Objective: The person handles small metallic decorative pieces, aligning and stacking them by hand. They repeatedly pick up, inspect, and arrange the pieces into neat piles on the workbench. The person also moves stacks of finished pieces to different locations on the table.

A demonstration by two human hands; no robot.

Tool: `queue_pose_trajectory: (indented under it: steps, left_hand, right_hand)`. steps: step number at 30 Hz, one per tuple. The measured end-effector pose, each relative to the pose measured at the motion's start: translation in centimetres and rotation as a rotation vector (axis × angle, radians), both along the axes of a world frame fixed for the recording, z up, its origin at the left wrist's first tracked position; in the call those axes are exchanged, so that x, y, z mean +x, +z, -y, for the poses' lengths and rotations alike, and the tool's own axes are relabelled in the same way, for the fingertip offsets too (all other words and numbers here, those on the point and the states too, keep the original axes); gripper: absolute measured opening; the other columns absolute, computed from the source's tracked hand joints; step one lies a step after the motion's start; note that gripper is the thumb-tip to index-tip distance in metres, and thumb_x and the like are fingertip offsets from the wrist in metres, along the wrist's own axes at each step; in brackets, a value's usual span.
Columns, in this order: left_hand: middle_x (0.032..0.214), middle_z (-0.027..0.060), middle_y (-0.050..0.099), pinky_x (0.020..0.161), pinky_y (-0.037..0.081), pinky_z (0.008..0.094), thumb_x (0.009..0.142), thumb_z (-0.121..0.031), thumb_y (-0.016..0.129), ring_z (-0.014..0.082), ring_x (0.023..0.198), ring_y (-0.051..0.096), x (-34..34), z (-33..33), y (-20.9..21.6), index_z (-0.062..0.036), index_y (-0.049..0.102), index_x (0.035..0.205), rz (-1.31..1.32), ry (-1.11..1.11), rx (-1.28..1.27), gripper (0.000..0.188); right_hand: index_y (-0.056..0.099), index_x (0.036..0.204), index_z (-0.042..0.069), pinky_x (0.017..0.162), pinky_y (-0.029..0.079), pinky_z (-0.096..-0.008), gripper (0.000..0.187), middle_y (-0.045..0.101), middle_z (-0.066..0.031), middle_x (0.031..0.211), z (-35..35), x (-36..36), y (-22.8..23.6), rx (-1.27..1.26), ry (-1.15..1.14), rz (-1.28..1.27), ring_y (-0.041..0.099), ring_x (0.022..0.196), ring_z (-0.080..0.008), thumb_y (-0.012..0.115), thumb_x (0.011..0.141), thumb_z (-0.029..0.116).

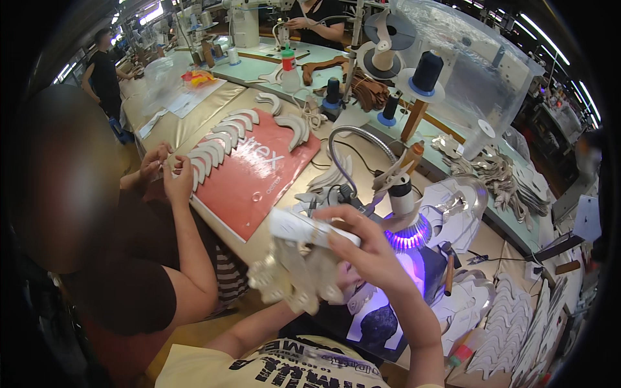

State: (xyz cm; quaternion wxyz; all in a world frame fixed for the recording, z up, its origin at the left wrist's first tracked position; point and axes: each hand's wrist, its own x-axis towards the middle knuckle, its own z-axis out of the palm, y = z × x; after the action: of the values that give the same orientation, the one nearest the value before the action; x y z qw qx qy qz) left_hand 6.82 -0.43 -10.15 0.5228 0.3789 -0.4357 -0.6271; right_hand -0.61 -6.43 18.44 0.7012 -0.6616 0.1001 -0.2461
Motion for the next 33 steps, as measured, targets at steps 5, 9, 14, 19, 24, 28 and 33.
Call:
queue_pose_trajectory:
  steps: [5, 9, 14, 19, 24, 28, 33]
  left_hand:
    - [0.120, 0.0069, 0.056, 0.094, 0.045, 0.0287, 0.093, -0.021, 0.062, 0.0151, 0.110, 0.053, 0.5, -0.9, 0.1, -0.0040, 0.048, 0.130, 0.194, -0.058, -0.055, 0.043]
    - [0.129, 0.0068, 0.053, 0.095, 0.043, 0.0282, 0.093, -0.016, 0.063, 0.0133, 0.113, 0.049, 1.3, -1.6, 3.5, -0.0013, 0.050, 0.129, -0.108, -0.038, 0.055, 0.041]
    - [0.124, 0.0058, 0.055, 0.094, 0.044, 0.0283, 0.090, -0.017, 0.066, 0.0121, 0.110, 0.051, 1.8, 0.8, 7.5, -0.0027, 0.050, 0.128, 0.092, -0.157, -0.026, 0.044]
    - [0.113, 0.0046, 0.060, 0.088, 0.047, 0.0289, 0.086, -0.020, 0.070, 0.0122, 0.099, 0.056, 1.3, 3.4, 11.1, -0.0020, 0.050, 0.127, 0.201, -0.211, -0.085, 0.048]
    - [0.121, 0.0086, 0.060, 0.095, 0.046, 0.0303, 0.087, -0.014, 0.068, 0.0144, 0.109, 0.056, 1.2, 7.8, 12.5, -0.0013, 0.047, 0.132, 0.551, -0.315, -0.095, 0.051]
    - [0.124, 0.0098, 0.056, 0.096, 0.044, 0.0307, 0.096, -0.017, 0.057, 0.0145, 0.113, 0.052, 0.7, 10.8, 10.1, -0.0004, 0.044, 0.137, 0.308, -0.077, -0.173, 0.046]
    - [0.128, 0.0087, 0.055, 0.100, 0.041, 0.0304, 0.100, -0.023, 0.051, 0.0161, 0.117, 0.051, 0.8, 12.0, 9.3, -0.0007, 0.047, 0.132, 0.388, 0.084, -0.253, 0.040]
  right_hand:
    - [0.050, 0.128, 0.003, 0.077, 0.053, -0.0300, 0.048, 0.057, -0.0064, 0.116, 0.1, 11.2, -5.5, 0.182, 0.093, -0.158, 0.059, 0.095, -0.0158, 0.061, 0.093, 0.035]
    - [0.050, 0.127, 0.001, 0.079, 0.053, -0.0333, 0.050, 0.058, -0.0091, 0.114, 0.0, 17.0, -8.6, 0.271, 0.018, -0.231, 0.060, 0.095, -0.0192, 0.062, 0.092, 0.035]
    - [0.051, 0.126, -0.001, 0.081, 0.052, -0.0363, 0.049, 0.060, -0.0130, 0.110, 1.1, 17.3, -9.0, 0.104, 0.036, -0.371, 0.061, 0.096, -0.0237, 0.061, 0.092, 0.032]
    - [0.051, 0.125, -0.002, 0.083, 0.051, -0.0393, 0.048, 0.062, -0.0168, 0.106, 1.8, 8.9, -5.9, -0.588, 0.441, -0.582, 0.062, 0.097, -0.0282, 0.061, 0.091, 0.030]
    - [0.055, 0.121, -0.004, 0.084, 0.050, -0.0386, 0.042, 0.064, -0.0212, 0.102, 2.5, -7.6, -0.5, -0.344, 0.825, -0.245, 0.063, 0.097, -0.0308, 0.058, 0.095, 0.030]
    - [0.062, 0.115, -0.002, 0.081, 0.052, -0.0319, 0.032, 0.068, -0.0143, 0.105, 7.7, -16.7, 3.4, -0.417, 0.384, -0.446, 0.066, 0.094, -0.0227, 0.066, 0.091, 0.020]
    - [0.060, 0.118, 0.002, 0.076, 0.050, -0.0238, 0.042, 0.069, -0.0052, 0.097, 20.3, -22.1, 0.3, -0.170, -0.418, -0.604, 0.065, 0.090, -0.0116, 0.062, 0.093, 0.035]
